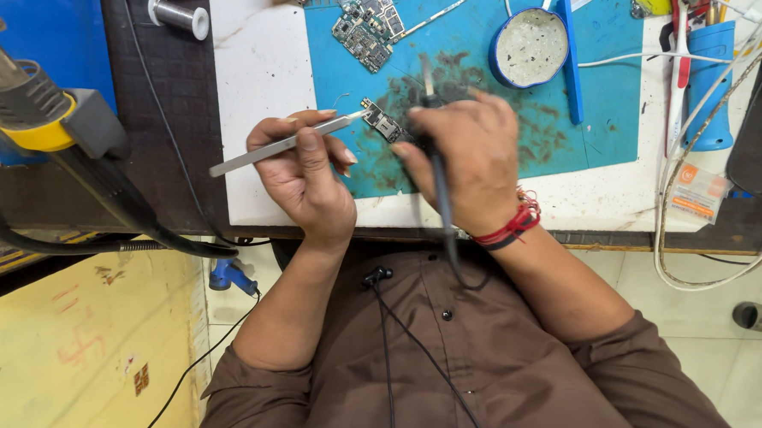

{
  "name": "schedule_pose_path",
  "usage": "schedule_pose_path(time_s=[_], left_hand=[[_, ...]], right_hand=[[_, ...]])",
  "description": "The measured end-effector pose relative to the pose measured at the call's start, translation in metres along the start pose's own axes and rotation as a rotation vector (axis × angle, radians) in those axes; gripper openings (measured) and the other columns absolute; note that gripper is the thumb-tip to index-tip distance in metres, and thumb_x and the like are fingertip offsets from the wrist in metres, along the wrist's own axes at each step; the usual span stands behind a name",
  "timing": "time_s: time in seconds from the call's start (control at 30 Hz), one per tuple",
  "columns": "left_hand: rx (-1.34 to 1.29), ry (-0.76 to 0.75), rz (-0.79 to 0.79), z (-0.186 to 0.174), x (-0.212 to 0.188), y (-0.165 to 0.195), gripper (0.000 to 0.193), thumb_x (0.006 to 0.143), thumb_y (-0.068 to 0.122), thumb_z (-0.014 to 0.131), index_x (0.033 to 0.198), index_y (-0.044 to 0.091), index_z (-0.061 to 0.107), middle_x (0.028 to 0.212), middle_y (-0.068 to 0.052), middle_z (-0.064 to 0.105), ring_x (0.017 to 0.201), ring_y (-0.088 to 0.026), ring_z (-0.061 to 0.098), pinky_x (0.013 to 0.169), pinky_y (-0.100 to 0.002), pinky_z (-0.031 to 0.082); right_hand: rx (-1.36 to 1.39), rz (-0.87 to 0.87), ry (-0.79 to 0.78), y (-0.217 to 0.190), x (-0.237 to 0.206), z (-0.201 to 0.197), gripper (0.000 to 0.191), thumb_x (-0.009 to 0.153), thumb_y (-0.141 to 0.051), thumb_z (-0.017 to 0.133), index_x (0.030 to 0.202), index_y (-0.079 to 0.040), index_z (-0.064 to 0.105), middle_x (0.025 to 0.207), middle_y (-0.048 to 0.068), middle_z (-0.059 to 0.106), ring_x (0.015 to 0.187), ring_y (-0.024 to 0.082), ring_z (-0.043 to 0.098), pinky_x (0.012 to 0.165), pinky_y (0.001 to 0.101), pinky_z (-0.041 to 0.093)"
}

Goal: The person uses a soldering iron and tweezers to apply solder to a small circuit board. They hold the board steady with tweezers while carefully applying heat and solder to specific points on the board.

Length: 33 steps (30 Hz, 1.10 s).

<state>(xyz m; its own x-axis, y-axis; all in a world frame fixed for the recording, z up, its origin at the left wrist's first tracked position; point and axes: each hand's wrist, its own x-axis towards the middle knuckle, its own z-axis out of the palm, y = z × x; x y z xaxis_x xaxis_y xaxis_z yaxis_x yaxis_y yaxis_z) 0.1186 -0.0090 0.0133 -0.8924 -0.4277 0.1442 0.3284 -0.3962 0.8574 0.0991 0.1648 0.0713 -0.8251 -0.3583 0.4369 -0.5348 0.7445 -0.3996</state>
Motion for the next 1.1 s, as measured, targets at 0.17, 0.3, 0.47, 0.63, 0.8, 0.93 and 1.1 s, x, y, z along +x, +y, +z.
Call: schedule_pose_path(time_s=[0.17, 0.3, 0.47, 0.63, 0.8, 0.93, 1.1], left_hand=[[0.080, -0.214, -0.089, 0.004, 0.005, 0.004, 0.017, 0.114, 0.007, 0.060, 0.125, 0.005, 0.047, 0.110, -0.014, 0.070, 0.080, -0.011, 0.061, 0.065, -0.023, 0.051], [0.355, -0.340, -0.099, 0.015, 0.012, 0.004, 0.011, 0.108, 0.001, 0.062, 0.116, 0.001, 0.053, 0.100, -0.011, 0.071, 0.074, -0.006, 0.058, 0.067, -0.021, 0.048], [0.487, -0.372, -0.064, 0.025, 0.038, -0.006, 0.013, 0.108, 0.002, 0.063, 0.114, 0.001, 0.051, 0.095, -0.007, 0.072, 0.074, -0.005, 0.062, 0.065, -0.020, 0.050], [0.501, -0.396, -0.021, 0.037, 0.054, -0.016, 0.012, 0.110, 0.002, 0.062, 0.117, 0.001, 0.051, 0.094, -0.007, 0.069, 0.077, -0.006, 0.064, 0.067, -0.022, 0.052], [0.528, -0.392, -0.083, 0.047, 0.058, -0.020, 0.013, 0.107, 0.001, 0.063, 0.115, 0.001, 0.052, 0.086, -0.004, 0.066, 0.069, -0.006, 0.060, 0.060, -0.022, 0.048], [0.570, -0.400, -0.070, 0.054, 0.063, -0.023, 0.011, 0.106, 0.002, 0.064, 0.112, 0.002, 0.054, 0.085, -0.003, 0.065, 0.067, -0.006, 0.058, 0.059, -0.023, 0.047], [0.589, -0.410, -0.073, 0.063, 0.068, -0.027, 0.010, 0.106, 0.002, 0.065, 0.109, 0.003, 0.055, 0.083, -0.003, 0.064, 0.065, -0.006, 0.058, 0.058, -0.024, 0.046]], right_hand=[[0.583, 0.379, 0.201, 0.009, -0.018, 0.003, 0.045, 0.103, -0.033, 0.066, 0.128, -0.001, 0.046, 0.103, 0.000, 0.060, 0.093, 0.008, 0.057, 0.083, 0.0269, 0.049], [0.609, 0.474, 0.171, 0.019, -0.032, -0.007, 0.027, 0.110, -0.020, 0.071, 0.124, 0.002, 0.062, 0.097, 0.002, 0.062, 0.083, 0.005, 0.053, 0.075, 0.0209, 0.045], [0.452, 0.469, 0.033, 0.033, -0.039, -0.016, 0.014, 0.104, -0.012, 0.066, 0.108, 0.001, 0.066, 0.085, 0.005, 0.071, 0.072, 0.011, 0.065, 0.067, 0.0266, 0.050], [0.369, 0.247, 0.062, 0.051, -0.022, -0.008, 0.009, 0.099, -0.008, 0.068, 0.098, -0.001, 0.063, 0.088, 0.012, 0.068, 0.072, 0.022, 0.064, 0.062, 0.0298, 0.048], [0.385, 0.218, 0.044, 0.062, -0.006, -0.007, 0.010, 0.098, -0.006, 0.068, 0.093, -0.002, 0.062, 0.084, 0.011, 0.067, 0.066, 0.022, 0.062, 0.060, 0.0312, 0.047], [0.403, 0.199, 0.028, 0.070, 0.000, -0.006, 0.011, 0.098, -0.006, 0.068, 0.091, -0.002, 0.061, 0.082, 0.011, 0.066, 0.067, 0.022, 0.061, 0.059, 0.0310, 0.046], [0.412, 0.186, 0.014, 0.082, 0.006, -0.008, 0.011, 0.099, -0.006, 0.068, 0.092, -0.002, 0.061, 0.083, 0.011, 0.067, 0.068, 0.022, 0.063, 0.059, 0.0305, 0.048]])
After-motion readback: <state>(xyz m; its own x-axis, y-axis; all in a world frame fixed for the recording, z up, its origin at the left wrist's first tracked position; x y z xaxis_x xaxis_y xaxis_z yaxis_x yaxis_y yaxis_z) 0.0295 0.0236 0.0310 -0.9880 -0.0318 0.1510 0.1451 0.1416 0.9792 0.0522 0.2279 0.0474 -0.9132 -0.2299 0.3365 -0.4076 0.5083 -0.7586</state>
